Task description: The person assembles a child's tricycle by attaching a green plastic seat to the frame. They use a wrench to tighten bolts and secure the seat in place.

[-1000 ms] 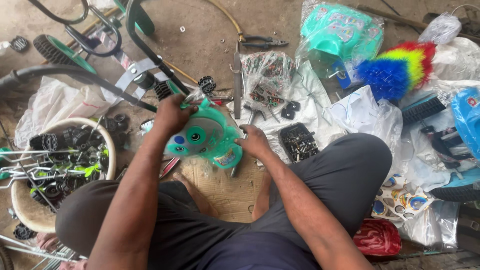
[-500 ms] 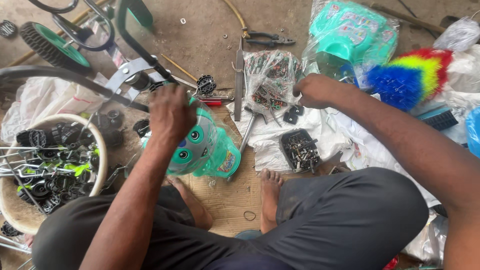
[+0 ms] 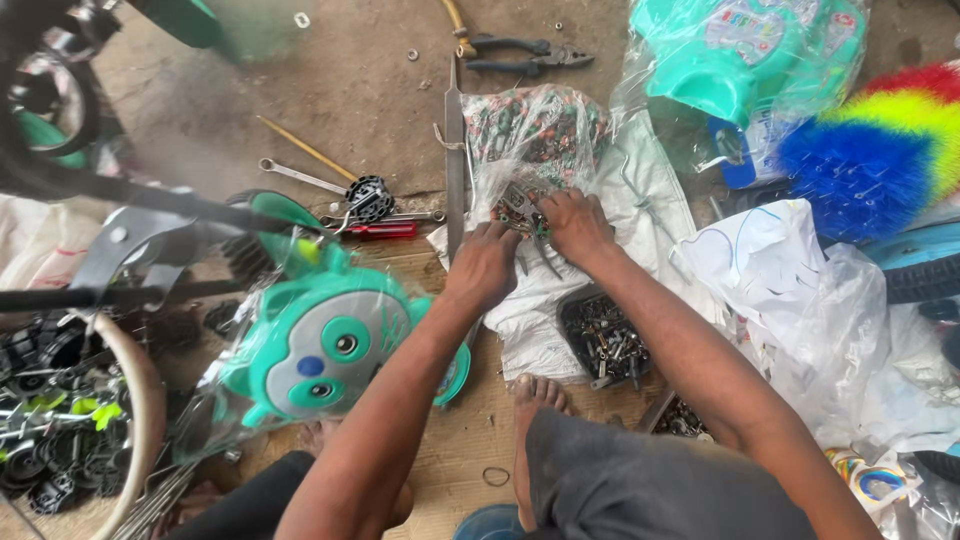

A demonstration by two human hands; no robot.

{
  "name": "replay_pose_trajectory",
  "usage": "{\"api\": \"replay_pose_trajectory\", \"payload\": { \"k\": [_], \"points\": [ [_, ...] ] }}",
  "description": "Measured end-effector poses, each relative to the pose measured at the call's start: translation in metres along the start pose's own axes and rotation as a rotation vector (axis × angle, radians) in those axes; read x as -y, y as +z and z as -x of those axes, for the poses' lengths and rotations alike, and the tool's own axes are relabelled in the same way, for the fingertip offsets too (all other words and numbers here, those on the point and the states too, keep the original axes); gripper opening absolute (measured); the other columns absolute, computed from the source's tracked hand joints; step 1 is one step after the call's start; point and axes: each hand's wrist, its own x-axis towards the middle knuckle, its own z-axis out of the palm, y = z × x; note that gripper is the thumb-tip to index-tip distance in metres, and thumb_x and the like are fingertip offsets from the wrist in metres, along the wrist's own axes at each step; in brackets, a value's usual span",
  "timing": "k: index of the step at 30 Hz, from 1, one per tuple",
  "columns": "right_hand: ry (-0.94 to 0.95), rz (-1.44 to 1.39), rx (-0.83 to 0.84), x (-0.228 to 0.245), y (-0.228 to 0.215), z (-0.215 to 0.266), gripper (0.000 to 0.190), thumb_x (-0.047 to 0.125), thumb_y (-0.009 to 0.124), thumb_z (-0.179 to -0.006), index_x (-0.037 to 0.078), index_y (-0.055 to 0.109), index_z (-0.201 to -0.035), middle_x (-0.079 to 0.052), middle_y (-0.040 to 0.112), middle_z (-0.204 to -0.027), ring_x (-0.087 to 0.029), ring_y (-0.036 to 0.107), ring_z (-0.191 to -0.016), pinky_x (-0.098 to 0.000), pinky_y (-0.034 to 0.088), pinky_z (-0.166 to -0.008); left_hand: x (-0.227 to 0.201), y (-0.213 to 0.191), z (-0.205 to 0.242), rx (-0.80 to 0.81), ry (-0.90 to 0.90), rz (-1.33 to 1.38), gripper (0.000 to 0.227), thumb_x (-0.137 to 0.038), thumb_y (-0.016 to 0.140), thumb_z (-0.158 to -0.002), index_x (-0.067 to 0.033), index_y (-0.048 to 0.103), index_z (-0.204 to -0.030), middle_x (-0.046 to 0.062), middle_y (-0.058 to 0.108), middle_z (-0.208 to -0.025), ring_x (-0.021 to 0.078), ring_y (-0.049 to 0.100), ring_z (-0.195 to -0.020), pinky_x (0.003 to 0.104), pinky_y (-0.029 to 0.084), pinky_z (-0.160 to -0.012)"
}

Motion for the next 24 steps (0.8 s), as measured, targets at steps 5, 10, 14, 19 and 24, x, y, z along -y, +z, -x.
{"api": "replay_pose_trajectory", "payload": {
  "k": [5, 10, 14, 19, 24],
  "points": [
    [-0.016, 0.030, -0.091, -0.002, 0.016, -0.001, 0.041, 0.004, 0.069, -0.073, 0.009, 0.066, -0.113, -0.012, 0.061, -0.112, -0.032, 0.058, -0.104, -0.0498, 0.046, -0.081, 0.032, 0.039, -0.029, 0.005, -0.127, -0.088, 0.019, -0.009, 0.062, -0.081, -0.0066, 0.070, -0.098, 0.014, 0.066, -0.104, 0.0359, 0.063, -0.103, 0.052, 0.046, -0.091],
    [0.032, -0.082, -0.118, -0.008, 0.016, -0.004, 0.021, 0.008, 0.069, -0.084, 0.007, 0.062, -0.104, -0.011, 0.059, -0.105, -0.028, 0.058, -0.101, -0.0483, 0.045, -0.082, 0.049, 0.042, -0.031, 0.025, -0.181, -0.149, 0.013, -0.012, 0.064, -0.083, -0.0094, 0.071, -0.094, 0.011, 0.068, -0.099, 0.0313, 0.065, -0.100, 0.051, 0.041, -0.092],
    [0.080, -0.176, -0.156, -0.003, 0.007, 0.012, 0.013, 0.008, 0.069, -0.084, 0.009, 0.064, -0.097, -0.006, 0.063, -0.091, -0.023, 0.061, -0.085, -0.0495, 0.044, -0.081, 0.050, 0.048, -0.024, -0.090, -0.153, -0.089, 0.011, -0.010, 0.064, -0.086, -0.0091, 0.070, -0.095, 0.010, 0.069, -0.105, 0.0306, 0.065, -0.102, 0.050, 0.039, -0.094],
    [0.210, -0.574, 0.169, -0.003, -0.025, 0.048, 0.010, 0.013, 0.063, -0.090, 0.009, 0.067, -0.099, -0.004, 0.063, -0.089, -0.020, 0.062, -0.077, -0.0378, 0.054, -0.071, 0.066, 0.041, -0.026, -0.180, -0.212, 0.260, 0.027, -0.005, 0.060, -0.084, -0.0085, 0.071, -0.108, 0.010, 0.070, -0.121, 0.0308, 0.065, -0.111, 0.051, 0.041, -0.100],
    [0.020, -0.619, 0.578, 0.017, -0.030, 0.069, 0.009, 0.014, 0.070, -0.091, 0.011, 0.075, -0.097, -0.006, 0.067, -0.089, -0.024, 0.066, -0.083, -0.0404, 0.054, -0.074, 0.066, 0.037, -0.031, -0.031, -0.443, 0.288, 0.015, -0.017, 0.069, -0.090, -0.0123, 0.073, -0.104, 0.009, 0.069, -0.107, 0.0317, 0.067, -0.103, 0.051, 0.043, -0.099]
  ]
}}
